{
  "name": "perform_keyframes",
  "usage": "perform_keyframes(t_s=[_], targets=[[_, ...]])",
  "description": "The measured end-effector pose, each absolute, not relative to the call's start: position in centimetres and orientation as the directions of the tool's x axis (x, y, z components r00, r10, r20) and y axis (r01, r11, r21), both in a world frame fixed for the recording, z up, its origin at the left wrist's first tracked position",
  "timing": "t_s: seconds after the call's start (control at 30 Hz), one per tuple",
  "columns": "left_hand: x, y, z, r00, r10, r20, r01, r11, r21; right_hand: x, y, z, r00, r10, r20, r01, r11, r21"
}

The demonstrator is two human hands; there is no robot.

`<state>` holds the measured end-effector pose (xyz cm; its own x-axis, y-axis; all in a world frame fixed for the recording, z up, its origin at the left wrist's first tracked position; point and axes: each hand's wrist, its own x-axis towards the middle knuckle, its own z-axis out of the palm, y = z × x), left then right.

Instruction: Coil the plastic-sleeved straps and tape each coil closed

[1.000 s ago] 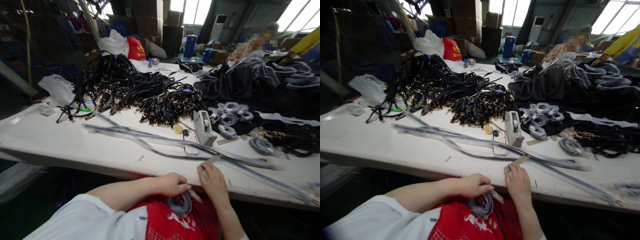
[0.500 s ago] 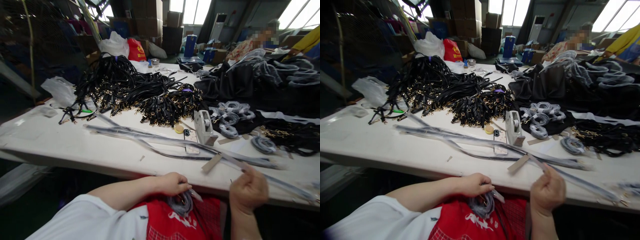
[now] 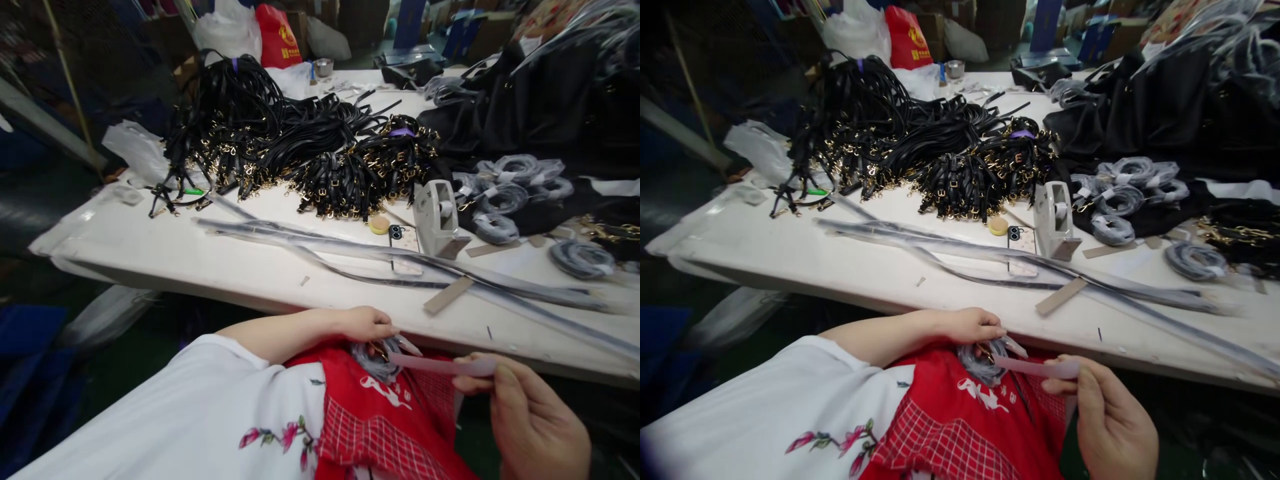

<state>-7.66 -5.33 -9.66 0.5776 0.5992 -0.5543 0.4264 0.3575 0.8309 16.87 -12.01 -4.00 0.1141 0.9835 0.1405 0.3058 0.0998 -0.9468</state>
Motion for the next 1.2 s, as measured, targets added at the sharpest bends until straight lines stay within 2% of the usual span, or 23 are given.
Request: perform_keyframes(t_s=[0.13, 0.2, 0.33, 0.47, 0.57, 0.73, 0.9, 0.97, 1.07, 1.2], targets=[[-7.7, -5.2, -9.4, 0.581, 0.572, -0.579, 0.438, 0.38, 0.815, 16.6, -12.7, -5.7, 0.032, 0.981, 0.191, 0.525, 0.146, -0.838], [-7.6, -5.1, -9.1, 0.576, 0.59, -0.566, 0.492, 0.303, 0.816, 16.7, -13.3, -6.1, -0.015, 0.965, 0.26, 0.618, 0.213, -0.757], [-7.3, -4.8, -8.4, 0.56, 0.655, -0.506, 0.581, 0.125, 0.805, 16.7, -14.1, -6.3, -0.084, 0.939, 0.333, 0.693, 0.296, -0.657], [-6.9, -4.8, -7.8, 0.556, 0.659, -0.507, 0.596, 0.108, 0.795, 16.8, -13.7, -5.7, -0.219, 0.896, 0.387, 0.736, 0.412, -0.537], [-6.7, -5.0, -7.7, 0.549, 0.66, -0.513, 0.608, 0.106, 0.787, 16.9, -13.2, -5.0, -0.297, 0.879, 0.373, 0.749, 0.457, -0.481], [-6.7, -5.2, -8.3, 0.551, 0.601, -0.578, 0.566, 0.239, 0.789, 17.1, -13.5, -5.2, -0.414, 0.869, 0.272, 0.694, 0.495, -0.523], [-6.8, -5.1, -9.0, 0.582, 0.542, -0.607, 0.516, 0.33, 0.79, 16.3, -14.5, -7.1, -0.477, 0.724, 0.499, 0.624, 0.678, -0.387], [-6.9, -5.1, -9.0, 0.593, 0.53, -0.607, 0.499, 0.35, 0.793, 15.6, -14.4, -7.6, -0.499, 0.685, 0.531, 0.603, 0.714, -0.354], [-7.1, -5.3, -8.4, 0.591, 0.574, -0.567, 0.446, 0.353, 0.822, 14.5, -13.6, -7.9, -0.485, 0.709, 0.511, 0.613, 0.693, -0.379], [-6.8, -6.1, -7.1, 0.637, 0.611, -0.471, 0.373, 0.291, 0.881, 13.6, -11.7, -8.0, -0.309, 0.845, 0.437, 0.791, 0.483, -0.376]])
